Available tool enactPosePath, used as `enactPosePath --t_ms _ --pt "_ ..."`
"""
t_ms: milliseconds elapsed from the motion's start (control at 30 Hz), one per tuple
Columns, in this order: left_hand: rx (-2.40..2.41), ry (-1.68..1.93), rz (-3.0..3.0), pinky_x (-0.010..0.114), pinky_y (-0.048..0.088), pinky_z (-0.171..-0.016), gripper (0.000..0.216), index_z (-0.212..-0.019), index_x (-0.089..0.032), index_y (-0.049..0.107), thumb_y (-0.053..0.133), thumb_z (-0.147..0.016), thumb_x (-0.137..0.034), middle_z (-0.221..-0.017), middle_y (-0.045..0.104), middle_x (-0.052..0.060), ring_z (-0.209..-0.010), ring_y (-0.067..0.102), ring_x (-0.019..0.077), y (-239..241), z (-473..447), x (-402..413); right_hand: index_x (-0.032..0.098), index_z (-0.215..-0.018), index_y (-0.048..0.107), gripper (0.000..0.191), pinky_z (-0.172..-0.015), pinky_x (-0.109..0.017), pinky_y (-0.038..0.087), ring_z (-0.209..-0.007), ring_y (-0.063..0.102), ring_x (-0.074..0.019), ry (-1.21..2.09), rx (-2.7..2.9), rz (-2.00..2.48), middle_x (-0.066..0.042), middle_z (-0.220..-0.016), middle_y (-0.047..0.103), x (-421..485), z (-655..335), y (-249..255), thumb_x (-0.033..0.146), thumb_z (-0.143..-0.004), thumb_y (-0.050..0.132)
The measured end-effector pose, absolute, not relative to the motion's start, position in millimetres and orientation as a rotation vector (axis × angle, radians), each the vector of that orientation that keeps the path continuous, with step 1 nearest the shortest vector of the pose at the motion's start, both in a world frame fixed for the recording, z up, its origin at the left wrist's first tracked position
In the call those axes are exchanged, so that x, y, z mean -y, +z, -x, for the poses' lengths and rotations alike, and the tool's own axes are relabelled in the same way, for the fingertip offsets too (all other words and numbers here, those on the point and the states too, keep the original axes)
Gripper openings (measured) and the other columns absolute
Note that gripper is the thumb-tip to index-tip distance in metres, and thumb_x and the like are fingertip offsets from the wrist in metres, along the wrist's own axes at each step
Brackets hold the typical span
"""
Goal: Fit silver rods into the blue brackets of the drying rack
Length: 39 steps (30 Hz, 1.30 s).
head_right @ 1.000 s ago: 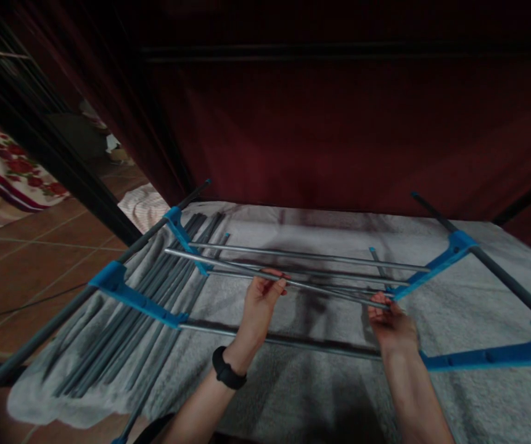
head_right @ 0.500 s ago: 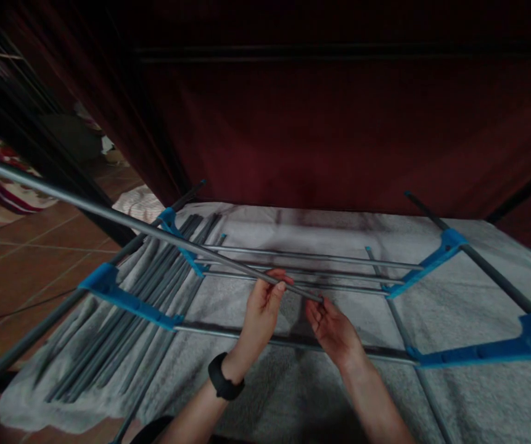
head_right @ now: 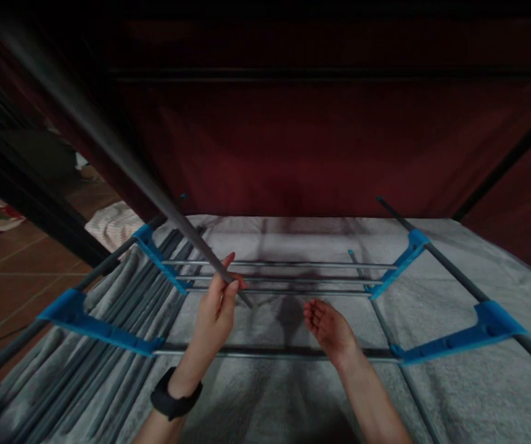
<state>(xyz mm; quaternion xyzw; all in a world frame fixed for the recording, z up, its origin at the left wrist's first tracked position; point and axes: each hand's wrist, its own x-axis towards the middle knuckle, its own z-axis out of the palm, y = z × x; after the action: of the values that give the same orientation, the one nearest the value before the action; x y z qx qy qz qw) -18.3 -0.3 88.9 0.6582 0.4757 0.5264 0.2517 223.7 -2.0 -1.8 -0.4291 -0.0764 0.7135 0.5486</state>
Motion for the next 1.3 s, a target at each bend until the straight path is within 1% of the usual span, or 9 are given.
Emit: enactPosePath --t_ms 100,167,333,567,700,900,1067,1167,1300 --pt "-1.366 1.354 -1.977 0.031 0.046 -0.091 0.043 -0.139 -0.022 0.044 0.041 -0.097 -0.029 -0.113 0.065 0.009 -0.1 0.063 0.0197 87.2 27.3 -3.7 0.016 -0.086 0.065 0.015 -0.066 -0.024 0.056 -0.072 0.067 -0.0127 1.657 0.137 0.996 -0.005 -0.081 0.071 -3.1 -232.8 -3.6 0.009 -0.082 0.052" --pt "-1.402 1.295 -2.073 0.033 0.047 -0.092 0.038 -0.135 -0.023 0.047 0.04 -0.097 -0.028 -0.115 0.065 0.009 -0.103 0.063 0.0205 85.7 32.7 -6.1 0.016 -0.086 0.065 0.014 -0.067 -0.024 0.056 -0.072 0.067 -0.0127 1.651 0.121 0.983 -0.005 -0.081 0.071 -5.0 -236.9 -3.9 0.009 -0.082 0.054" --pt "-1.455 1.076 -2.277 0.034 0.049 -0.087 0.024 -0.115 -0.023 0.056 0.04 -0.097 -0.026 -0.107 0.068 0.007 -0.1 0.065 0.0216 74.5 46.5 -12.3 0.015 -0.087 0.065 0.014 -0.066 -0.023 0.056 -0.072 0.067 -0.0119 1.63 0.105 0.988 -0.004 -0.08 0.07 -7.2 -242.4 -2.4 0.008 -0.081 0.055" --pt "-1.439 0.894 -2.39 0.035 0.05 -0.087 0.025 -0.109 -0.022 0.06 0.04 -0.094 -0.024 -0.103 0.071 0.006 -0.097 0.065 0.0218 52.4 70.3 -23.0 0.016 -0.083 0.065 0.012 -0.064 -0.022 0.055 -0.068 0.066 -0.0113 1.6 0.096 0.979 -0.004 -0.076 0.07 -9.7 -245.2 2.7 0.009 -0.081 0.055" --pt "-1.465 0.799 -2.384 0.038 0.051 -0.088 0.027 -0.108 -0.023 0.062 0.041 -0.093 -0.029 -0.104 0.072 0.006 -0.097 0.066 0.0234 44.1 79.1 -30.2 0.016 -0.079 0.065 0.013 -0.063 -0.022 0.055 -0.067 0.066 -0.0115 1.58 0.086 0.961 -0.004 -0.074 0.07 -11.5 -247.3 6.0 0.008 -0.08 0.054" --pt "-1.493 0.67 -2.351 0.04 0.052 -0.091 0.031 -0.107 -0.023 0.065 0.04 -0.09 -0.033 -0.106 0.073 0.006 -0.1 0.068 0.0251 23.9 88.0 -39.9 0.018 -0.068 0.06 0.022 -0.063 -0.023 0.055 -0.065 0.067 -0.0122 1.454 0.022 0.964 -0.002 -0.065 0.068 -13.5 -254.1 6.4 0.004 -0.078 0.048" --pt "-1.469 0.578 -2.346 0.039 0.054 -0.088 0.036 -0.111 -0.023 0.066 0.04 -0.089 -0.035 -0.109 0.074 0.006 -0.099 0.07 0.0262 8.4 97.2 -47.8 0.018 -0.076 0.063 0.021 -0.067 -0.025 0.057 -0.07 0.068 -0.0132 1.424 0.0 0.945 -0.004 -0.072 0.07 -16.7 -267.0 3.4 0.002 -0.076 0.049" --pt "-1.483 0.547 -2.342 0.039 0.054 -0.089 0.037 -0.111 -0.024 0.067 0.04 -0.089 -0.036 -0.11 0.074 0.006 -0.101 0.07 0.0264 7.4 100.7 -49.7 0.016 -0.082 0.064 0.02 -0.069 -0.025 0.058 -0.071 0.068 -0.013 1.409 -0.019 0.943 -0.005 -0.078 0.072 -18.6 -272.7 2.0 0.002 -0.077 0.05" --pt "-1.504 0.498 -2.326 0.039 0.054 -0.09 0.038 -0.111 -0.024 0.067 0.04 -0.088 -0.037 -0.111 0.074 0.006 -0.103 0.069 0.0263 9.6 101.5 -49.9 0.017 -0.083 0.063 0.013 -0.068 -0.024 0.058 -0.069 0.068 -0.0114 1.356 -0.021 0.951 -0.003 -0.076 0.071 -18.8 -273.8 -3.3 0.006 -0.08 0.058"
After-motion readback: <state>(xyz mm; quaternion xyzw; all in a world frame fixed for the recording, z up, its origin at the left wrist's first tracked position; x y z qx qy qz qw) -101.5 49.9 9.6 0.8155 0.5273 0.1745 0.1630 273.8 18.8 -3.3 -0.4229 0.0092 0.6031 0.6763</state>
